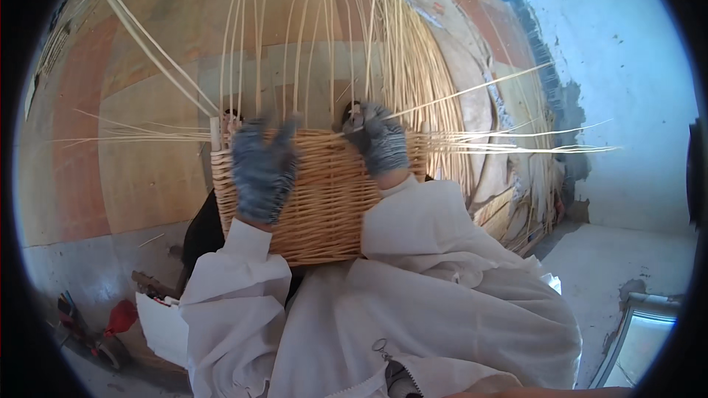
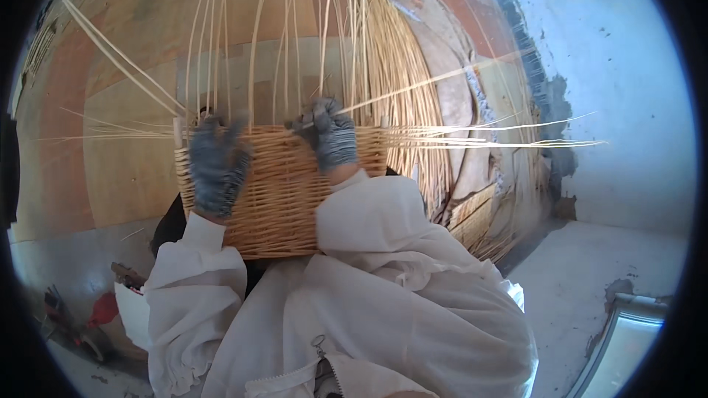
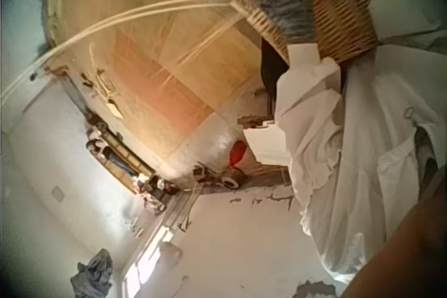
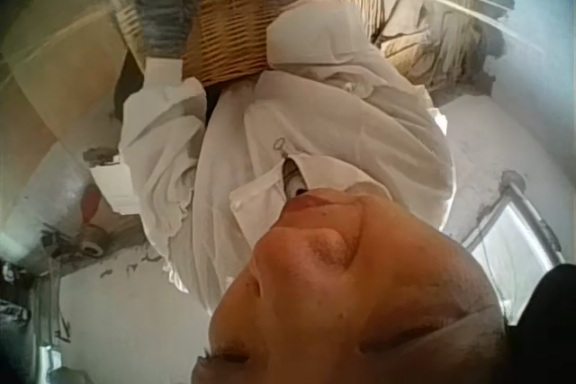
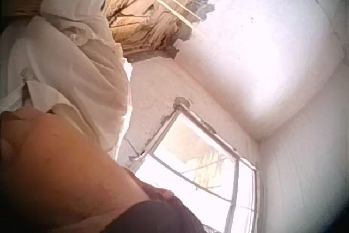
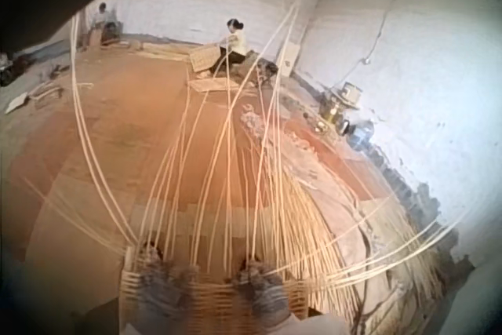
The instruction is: The person weaves a rectangular basket by hand, interlacing thin bamboo strips through a vertical frame. They periodically measure the basket's dimensions with a tape measure to ensure consistency.
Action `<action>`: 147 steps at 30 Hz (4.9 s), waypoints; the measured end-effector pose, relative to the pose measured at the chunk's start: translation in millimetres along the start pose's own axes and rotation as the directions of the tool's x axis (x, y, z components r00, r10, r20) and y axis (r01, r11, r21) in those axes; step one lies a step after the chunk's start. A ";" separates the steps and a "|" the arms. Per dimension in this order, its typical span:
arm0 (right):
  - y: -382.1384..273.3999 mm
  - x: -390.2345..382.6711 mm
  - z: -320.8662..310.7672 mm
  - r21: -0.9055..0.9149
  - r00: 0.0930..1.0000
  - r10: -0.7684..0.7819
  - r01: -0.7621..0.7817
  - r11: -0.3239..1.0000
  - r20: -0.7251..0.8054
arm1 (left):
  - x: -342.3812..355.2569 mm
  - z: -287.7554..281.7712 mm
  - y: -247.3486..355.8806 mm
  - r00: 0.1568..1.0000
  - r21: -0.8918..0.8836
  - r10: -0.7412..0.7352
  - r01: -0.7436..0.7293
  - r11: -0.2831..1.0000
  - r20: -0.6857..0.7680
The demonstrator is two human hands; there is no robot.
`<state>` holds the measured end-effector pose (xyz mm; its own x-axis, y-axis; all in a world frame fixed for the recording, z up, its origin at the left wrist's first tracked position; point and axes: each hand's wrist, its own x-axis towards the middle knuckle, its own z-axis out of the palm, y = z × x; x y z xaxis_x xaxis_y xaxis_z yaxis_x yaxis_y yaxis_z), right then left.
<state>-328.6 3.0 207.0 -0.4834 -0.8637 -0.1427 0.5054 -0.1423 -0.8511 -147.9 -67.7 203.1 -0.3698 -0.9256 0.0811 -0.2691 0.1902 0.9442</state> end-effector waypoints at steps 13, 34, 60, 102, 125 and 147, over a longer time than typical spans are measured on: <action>-44.4 -8.0 -117.3 -0.203 0.961 -0.217 0.181 0.962 -0.170 | -19.0 97.6 26.6 0.953 0.498 0.255 -0.302 0.813 0.162; -102.2 -47.8 -98.3 -0.800 0.991 0.129 0.092 -0.594 0.018 | -8.1 185.6 72.2 0.835 0.714 -0.219 -0.260 0.650 0.504; 101.9 -493.5 -522.0 -0.013 0.136 0.090 -0.612 0.791 -0.987 | -15.5 162.7 100.4 0.866 0.316 -0.031 -0.148 0.937 0.499; -209.9 9.8 -107.2 -0.930 0.971 0.198 0.195 -0.313 0.137 | 28.5 -146.0 -29.0 0.895 -0.102 -0.444 0.439 0.893 -0.038; -194.5 -41.5 -140.8 -0.808 0.784 -0.301 0.393 -0.439 0.544 | 26.8 -140.4 -20.8 0.870 0.055 -0.218 0.269 0.962 -0.441; -50.2 -393.5 -325.8 0.132 0.884 0.231 -0.194 0.972 -0.407 | -114.5 92.2 207.2 0.836 0.390 0.431 -0.541 0.745 0.339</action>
<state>-396.6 507.5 141.3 -0.6011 -0.5993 -0.5287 0.6795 -0.0349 -0.7329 -243.2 107.9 360.0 -0.7265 -0.5814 0.3664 -0.3467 0.7704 0.5350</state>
